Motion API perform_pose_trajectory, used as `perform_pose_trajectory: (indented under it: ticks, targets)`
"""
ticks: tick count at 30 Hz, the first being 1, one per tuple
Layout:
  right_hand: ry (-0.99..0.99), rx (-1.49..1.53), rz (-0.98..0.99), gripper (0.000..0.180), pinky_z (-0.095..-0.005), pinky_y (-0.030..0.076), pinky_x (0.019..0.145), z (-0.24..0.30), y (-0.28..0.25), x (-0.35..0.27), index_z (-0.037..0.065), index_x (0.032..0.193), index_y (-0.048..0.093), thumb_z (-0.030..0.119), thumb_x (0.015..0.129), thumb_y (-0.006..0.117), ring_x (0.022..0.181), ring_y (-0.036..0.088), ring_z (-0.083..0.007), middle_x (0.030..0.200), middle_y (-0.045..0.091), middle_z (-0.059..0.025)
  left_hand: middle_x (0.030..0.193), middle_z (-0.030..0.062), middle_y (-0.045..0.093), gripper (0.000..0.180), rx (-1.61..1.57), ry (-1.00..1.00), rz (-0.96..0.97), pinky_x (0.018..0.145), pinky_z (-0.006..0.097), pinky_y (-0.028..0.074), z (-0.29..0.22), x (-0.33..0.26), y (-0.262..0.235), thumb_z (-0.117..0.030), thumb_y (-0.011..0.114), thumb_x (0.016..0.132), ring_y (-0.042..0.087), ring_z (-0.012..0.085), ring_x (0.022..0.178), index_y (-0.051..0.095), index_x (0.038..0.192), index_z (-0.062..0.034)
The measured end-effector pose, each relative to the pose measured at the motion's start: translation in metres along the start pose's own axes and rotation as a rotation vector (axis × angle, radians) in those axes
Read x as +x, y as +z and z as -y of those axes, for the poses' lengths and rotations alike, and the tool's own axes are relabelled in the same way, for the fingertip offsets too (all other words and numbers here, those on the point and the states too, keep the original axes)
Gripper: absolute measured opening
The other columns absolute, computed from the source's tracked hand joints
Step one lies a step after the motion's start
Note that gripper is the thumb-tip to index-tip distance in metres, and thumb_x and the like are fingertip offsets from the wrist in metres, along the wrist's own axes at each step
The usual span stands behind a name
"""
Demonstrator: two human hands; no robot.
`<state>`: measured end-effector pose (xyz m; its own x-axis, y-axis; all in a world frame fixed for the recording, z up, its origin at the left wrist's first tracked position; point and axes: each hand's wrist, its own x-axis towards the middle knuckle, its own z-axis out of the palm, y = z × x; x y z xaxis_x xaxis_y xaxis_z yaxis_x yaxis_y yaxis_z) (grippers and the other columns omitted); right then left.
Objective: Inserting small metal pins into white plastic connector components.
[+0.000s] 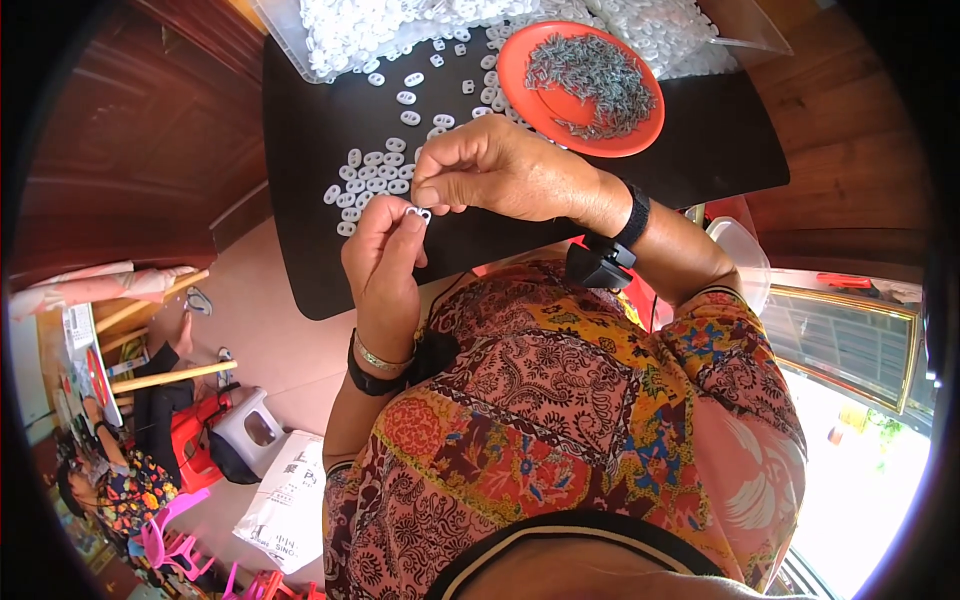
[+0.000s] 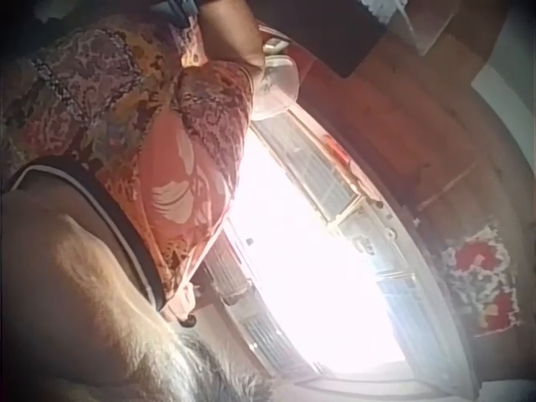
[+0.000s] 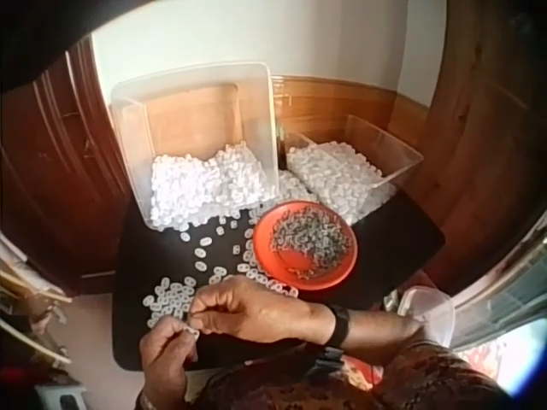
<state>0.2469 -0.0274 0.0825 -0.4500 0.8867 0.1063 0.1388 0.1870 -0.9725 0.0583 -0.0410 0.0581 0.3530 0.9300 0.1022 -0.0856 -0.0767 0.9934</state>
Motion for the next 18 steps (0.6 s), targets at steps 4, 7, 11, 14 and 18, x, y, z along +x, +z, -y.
perform_pose_trajectory:
  ticks: [4,7,11,14,18]
  targets:
    - [0.008,-0.089,-0.04,0.012,-0.0259,0.046,0.063,0.003,0.003,-0.002,0.0,0.087,0.064,0.012,0.09,0.062,0.069,0.056,-0.0101,0.074,0.061,-0.0029,0.064,-0.0027,0.045,0.013,0.023,0.005,-0.002,0.052,0.021,0.032,0.002,-0.001,0.001,-0.01,0.053,0.09,0.039,0.0041,0.057,0.052,0.081,-0.001]
    - [-0.14,-0.3,-0.096,0.01,-0.0296,0.045,0.059,0.007,0.005,-0.003,0.002,0.083,0.063,0.011,0.085,0.066,0.064,0.059,-0.0168,0.071,0.062,-0.0068,0.063,-0.0026,0.045,0.014,0.044,0.009,-0.012,0.051,0.021,0.032,0.003,-0.003,0.002,-0.011,0.053,0.09,0.039,0.0041,0.056,0.053,0.081,-0.0003]
    - [-0.203,-0.406,-0.151,0.01,-0.0357,0.046,0.057,0.003,0.013,-0.004,0.004,0.078,0.063,0.012,0.08,0.067,0.064,0.061,-0.0293,0.069,0.062,-0.0122,0.061,-0.0021,0.045,0.016,0.081,0.014,-0.037,0.049,0.021,0.031,0.009,-0.007,0.001,-0.012,0.053,0.09,0.039,0.0042,0.054,0.054,0.081,0.0009]
    - [-0.223,-0.409,-0.12,0.011,-0.0346,0.044,0.055,-0.002,0.014,-0.005,0.004,0.078,0.062,0.012,0.081,0.068,0.061,0.059,-0.0269,0.067,0.06,-0.0109,0.061,-0.0019,0.045,0.016,0.157,0.023,0.026,0.048,0.022,0.03,0.005,-0.008,-0.004,-0.011,0.054,0.09,0.039,0.0041,0.054,0.054,0.08,0.0009]
    - [-0.16,-0.372,-0.036,0.013,-0.036,0.043,0.054,-0.001,0.011,-0.006,0.003,0.077,0.061,0.013,0.082,0.067,0.059,0.059,-0.0268,0.066,0.059,-0.0105,0.061,-0.0014,0.045,0.016,0.141,-0.018,0.09,0.048,0.022,0.03,0.01,-0.007,-0.01,-0.011,0.055,0.089,0.039,0.0041,0.055,0.054,0.079,0.0009]
